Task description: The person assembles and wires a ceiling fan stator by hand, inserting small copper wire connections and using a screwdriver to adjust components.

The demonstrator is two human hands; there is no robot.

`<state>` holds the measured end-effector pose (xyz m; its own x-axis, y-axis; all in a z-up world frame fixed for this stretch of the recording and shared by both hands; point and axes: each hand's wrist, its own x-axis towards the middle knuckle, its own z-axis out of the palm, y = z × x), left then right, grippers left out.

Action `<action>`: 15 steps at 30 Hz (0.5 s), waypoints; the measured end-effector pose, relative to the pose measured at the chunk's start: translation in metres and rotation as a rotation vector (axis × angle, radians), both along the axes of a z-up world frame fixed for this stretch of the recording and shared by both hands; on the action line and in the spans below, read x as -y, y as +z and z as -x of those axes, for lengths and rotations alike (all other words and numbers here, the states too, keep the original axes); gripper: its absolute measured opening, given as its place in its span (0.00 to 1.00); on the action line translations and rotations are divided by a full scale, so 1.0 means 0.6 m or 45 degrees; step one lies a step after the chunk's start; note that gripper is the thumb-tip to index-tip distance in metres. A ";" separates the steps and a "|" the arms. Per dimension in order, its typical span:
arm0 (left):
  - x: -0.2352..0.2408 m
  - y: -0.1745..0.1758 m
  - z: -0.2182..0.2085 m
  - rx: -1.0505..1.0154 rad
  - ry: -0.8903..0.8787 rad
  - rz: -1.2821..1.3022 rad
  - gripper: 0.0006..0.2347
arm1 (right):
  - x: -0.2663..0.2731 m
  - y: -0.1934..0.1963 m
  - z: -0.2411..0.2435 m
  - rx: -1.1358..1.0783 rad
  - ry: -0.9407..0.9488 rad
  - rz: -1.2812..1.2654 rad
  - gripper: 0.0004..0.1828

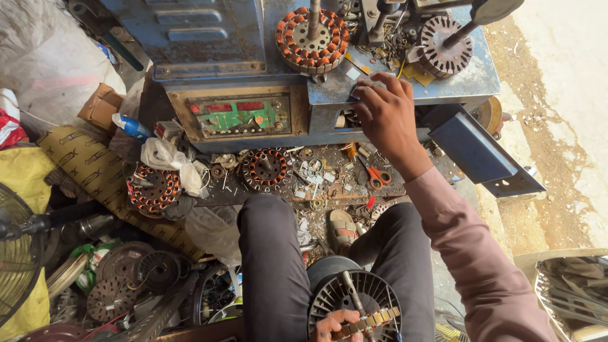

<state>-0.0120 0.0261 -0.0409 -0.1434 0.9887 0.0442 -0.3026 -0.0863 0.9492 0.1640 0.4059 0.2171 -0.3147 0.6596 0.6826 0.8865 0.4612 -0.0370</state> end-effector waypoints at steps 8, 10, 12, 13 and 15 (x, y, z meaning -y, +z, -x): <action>-0.018 0.094 0.012 -0.071 0.050 -0.156 0.19 | 0.070 0.002 -0.019 -0.393 0.146 -0.054 0.09; -0.021 0.148 0.015 -0.138 0.161 -0.302 0.19 | 0.156 -0.011 -0.026 -0.725 0.028 0.100 0.07; -0.031 0.191 0.032 -0.280 0.168 -0.473 0.19 | 0.277 -0.022 -0.041 -0.941 -0.016 0.385 0.07; -0.034 0.209 0.053 -0.395 0.126 -0.559 0.18 | 0.344 -0.028 -0.045 -1.093 0.000 0.589 0.09; -0.018 0.244 0.076 -0.351 0.079 -0.629 0.16 | 0.485 -0.032 -0.042 -1.404 0.010 1.101 0.06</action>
